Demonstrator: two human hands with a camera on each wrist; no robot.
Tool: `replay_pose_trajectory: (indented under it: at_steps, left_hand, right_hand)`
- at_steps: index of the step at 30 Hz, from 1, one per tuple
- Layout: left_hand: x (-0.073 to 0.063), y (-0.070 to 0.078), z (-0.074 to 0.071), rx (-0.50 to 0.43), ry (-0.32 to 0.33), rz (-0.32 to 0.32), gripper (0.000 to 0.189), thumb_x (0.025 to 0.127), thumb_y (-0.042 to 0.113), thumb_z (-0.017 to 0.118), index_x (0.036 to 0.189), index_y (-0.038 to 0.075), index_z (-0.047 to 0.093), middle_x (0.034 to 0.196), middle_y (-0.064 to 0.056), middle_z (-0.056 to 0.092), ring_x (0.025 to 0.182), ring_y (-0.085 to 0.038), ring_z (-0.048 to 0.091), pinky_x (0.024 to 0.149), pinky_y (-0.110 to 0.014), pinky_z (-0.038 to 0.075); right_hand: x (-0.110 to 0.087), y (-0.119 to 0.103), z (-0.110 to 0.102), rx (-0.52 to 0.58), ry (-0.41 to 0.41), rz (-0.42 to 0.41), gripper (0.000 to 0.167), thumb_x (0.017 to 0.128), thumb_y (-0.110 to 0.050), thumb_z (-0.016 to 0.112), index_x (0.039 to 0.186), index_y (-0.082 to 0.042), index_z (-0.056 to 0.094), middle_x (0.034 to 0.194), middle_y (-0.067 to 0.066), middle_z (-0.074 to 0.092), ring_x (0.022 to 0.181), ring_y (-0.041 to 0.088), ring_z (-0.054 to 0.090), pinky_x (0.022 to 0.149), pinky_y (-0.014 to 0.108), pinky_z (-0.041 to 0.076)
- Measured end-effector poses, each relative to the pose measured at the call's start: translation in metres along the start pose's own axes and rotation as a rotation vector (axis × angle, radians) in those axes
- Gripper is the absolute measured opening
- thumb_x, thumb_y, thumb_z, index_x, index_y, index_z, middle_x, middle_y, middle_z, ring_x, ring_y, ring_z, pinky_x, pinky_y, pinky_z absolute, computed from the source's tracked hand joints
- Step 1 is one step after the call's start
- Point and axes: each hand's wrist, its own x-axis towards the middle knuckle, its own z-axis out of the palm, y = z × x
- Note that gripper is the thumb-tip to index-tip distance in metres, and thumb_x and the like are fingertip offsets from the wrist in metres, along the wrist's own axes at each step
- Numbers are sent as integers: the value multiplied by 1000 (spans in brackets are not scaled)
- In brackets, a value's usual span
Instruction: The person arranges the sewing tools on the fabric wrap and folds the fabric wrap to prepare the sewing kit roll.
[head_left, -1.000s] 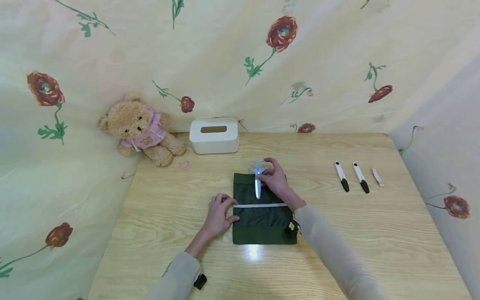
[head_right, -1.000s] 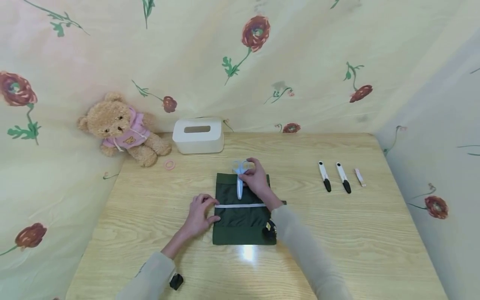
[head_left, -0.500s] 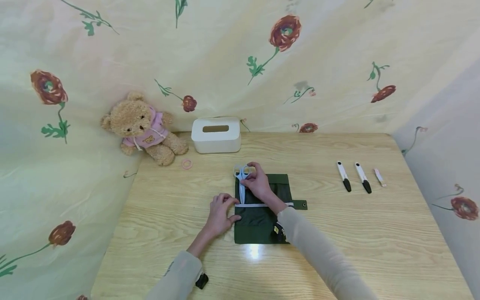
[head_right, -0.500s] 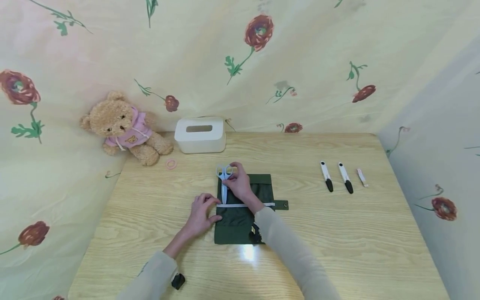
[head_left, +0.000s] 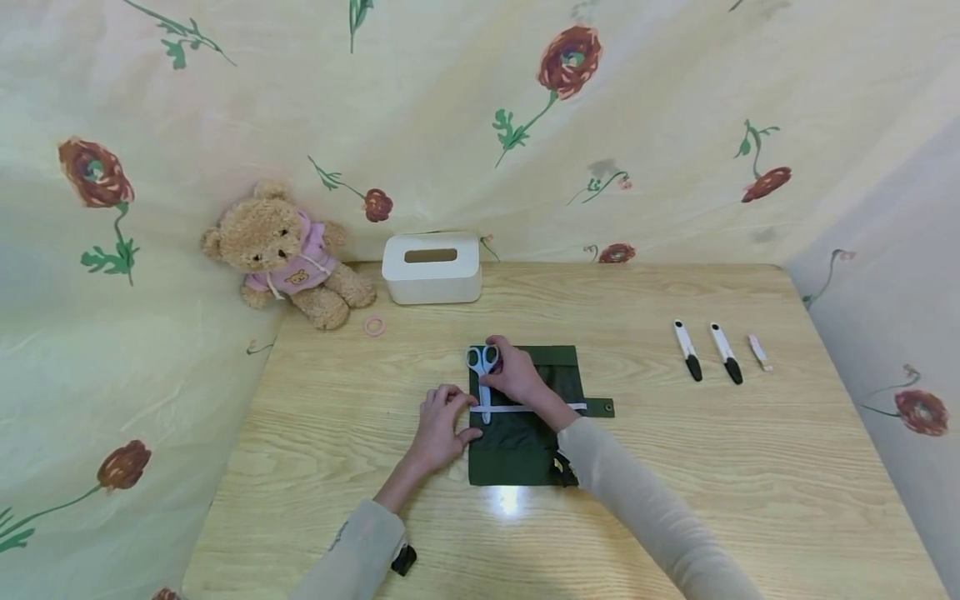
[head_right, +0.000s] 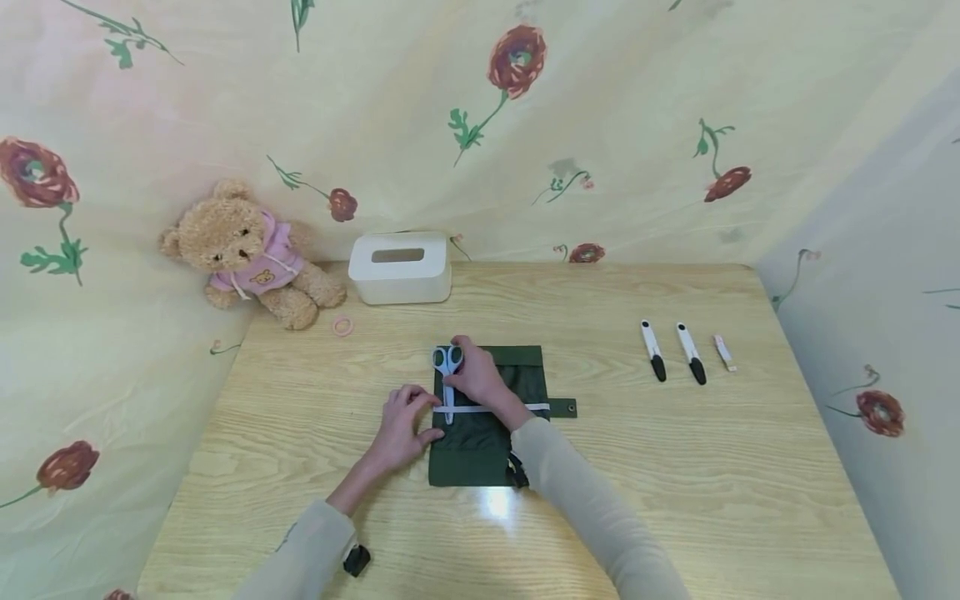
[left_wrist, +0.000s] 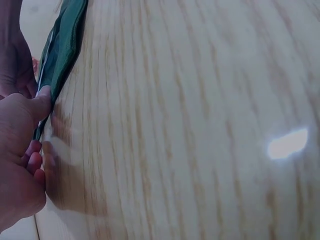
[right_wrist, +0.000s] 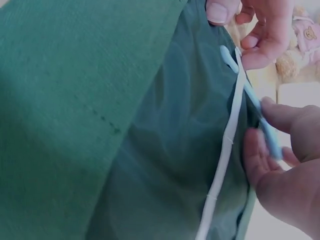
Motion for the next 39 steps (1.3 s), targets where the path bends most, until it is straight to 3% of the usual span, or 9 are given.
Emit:
replay_pose_trajectory:
  at_steps: [5, 11, 17, 21, 25, 39]
  left_hand:
    - [-1, 2, -1, -1, -5, -4, 39, 81, 20, 84, 114, 12, 65, 123, -11, 48, 106, -31, 41, 86, -47, 33]
    - [-6, 5, 2, -7, 49, 0, 37, 79, 17, 85, 110, 11, 66, 121, -12, 50, 105, -30, 43, 85, -46, 34]
    - [-13, 10, 1, -71, 45, 28, 24, 79, 15, 85, 96, 14, 68, 117, -12, 51, 106, -32, 42, 85, -48, 32]
    - [-17, 12, 0, -68, -2, 51, 18, 78, 18, 86, 88, 17, 70, 121, -12, 52, 109, -34, 40, 86, -51, 31]
    - [-19, 15, 1, -66, -46, 29, 14, 80, 17, 85, 82, 19, 71, 125, -11, 50, 113, -35, 37, 88, -51, 29]
    - [-20, 22, 4, -77, -37, -9, 19, 79, 8, 83, 74, 16, 67, 125, -13, 49, 113, -37, 35, 91, -55, 27]
  right_hand:
    - [-3, -4, -2, -106, -50, 12, 64, 84, -11, 82, 137, 1, 49, 114, 18, 57, 96, 28, 56, 82, 40, 49]
    - [-4, -4, -2, -177, -101, 32, 67, 83, -16, 83, 137, 2, 48, 126, 24, 49, 109, 35, 49, 88, 45, 47]
    - [-6, -5, -5, -203, -117, 9, 65, 82, -17, 84, 132, 3, 48, 129, 27, 45, 113, 39, 44, 89, 48, 45]
    - [-7, -6, -7, -208, -131, -2, 63, 81, -17, 85, 129, 4, 49, 130, 27, 43, 113, 39, 42, 89, 47, 44]
    - [-9, -6, -7, -218, -141, -7, 63, 81, -18, 85, 128, 4, 50, 130, 26, 42, 113, 39, 41, 89, 46, 44]
    - [-10, -3, -8, -229, -168, -12, 62, 79, -19, 87, 126, 1, 53, 130, 22, 40, 111, 35, 40, 85, 43, 45]
